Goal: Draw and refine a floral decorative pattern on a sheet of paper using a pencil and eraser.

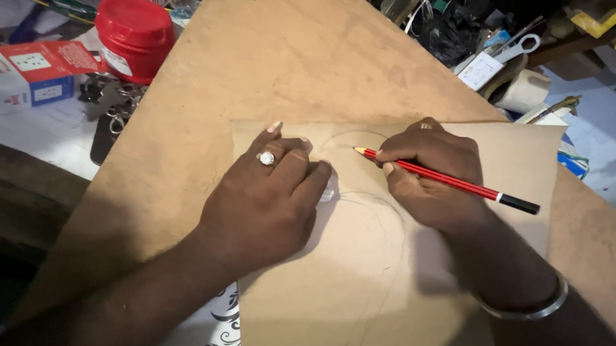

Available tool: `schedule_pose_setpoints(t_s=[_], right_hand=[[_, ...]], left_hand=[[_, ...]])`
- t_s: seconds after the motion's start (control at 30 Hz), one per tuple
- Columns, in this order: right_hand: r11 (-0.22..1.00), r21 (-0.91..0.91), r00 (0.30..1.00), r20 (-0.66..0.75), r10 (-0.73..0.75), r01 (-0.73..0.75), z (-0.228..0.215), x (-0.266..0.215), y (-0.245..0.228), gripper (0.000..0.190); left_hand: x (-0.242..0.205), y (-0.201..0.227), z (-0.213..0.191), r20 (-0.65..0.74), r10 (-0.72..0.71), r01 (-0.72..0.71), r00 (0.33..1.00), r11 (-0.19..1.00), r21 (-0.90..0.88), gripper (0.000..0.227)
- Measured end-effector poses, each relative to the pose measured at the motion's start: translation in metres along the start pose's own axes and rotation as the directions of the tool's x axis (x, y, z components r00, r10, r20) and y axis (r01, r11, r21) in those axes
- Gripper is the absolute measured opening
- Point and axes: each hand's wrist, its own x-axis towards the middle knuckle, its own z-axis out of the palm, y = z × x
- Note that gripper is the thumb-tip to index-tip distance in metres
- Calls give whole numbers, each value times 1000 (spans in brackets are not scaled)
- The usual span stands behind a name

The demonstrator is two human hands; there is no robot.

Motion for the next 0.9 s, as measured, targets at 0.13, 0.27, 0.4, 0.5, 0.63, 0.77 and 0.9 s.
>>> schedule_pose_setpoints(t_s=[0.13, 0.27, 0.4, 0.5, 0.63, 0.77, 0.9], right_hand=[[999, -5, 999, 15, -39, 39, -5, -4, 1, 14], [1000, -16, 1000, -20, -24, 24, -7, -10, 2, 13], [999, -31, 1000, -25, -16, 16, -12, -16, 3, 11], [1000, 2, 999, -33, 0, 1, -14, -21, 4, 11], [1000, -19, 1000, -22, -3, 2, -18, -26, 2, 9], [1000, -9, 999, -42, 3, -3, -18, -31, -1, 10], [999, -48, 999, -48, -14, 12, -20, -38, -3, 11]], left_hand=[[0, 1, 1, 1, 7, -7, 1000, 1000, 9, 27], [0, 2, 1, 4, 2, -2, 1000, 1000, 26, 25], [-1, 2, 2, -3, 6, -6, 1000, 999, 35, 26], [0, 2, 2, 4, 11, -11, 1000, 998, 54, 27], [0, 2, 2, 15, 8, -9, 1000, 998, 57, 26], [-1, 2, 4, 22, 1, -3, 1000, 998, 59, 25], [-1, 3, 4, 27, 5, -7, 1000, 997, 79, 25]])
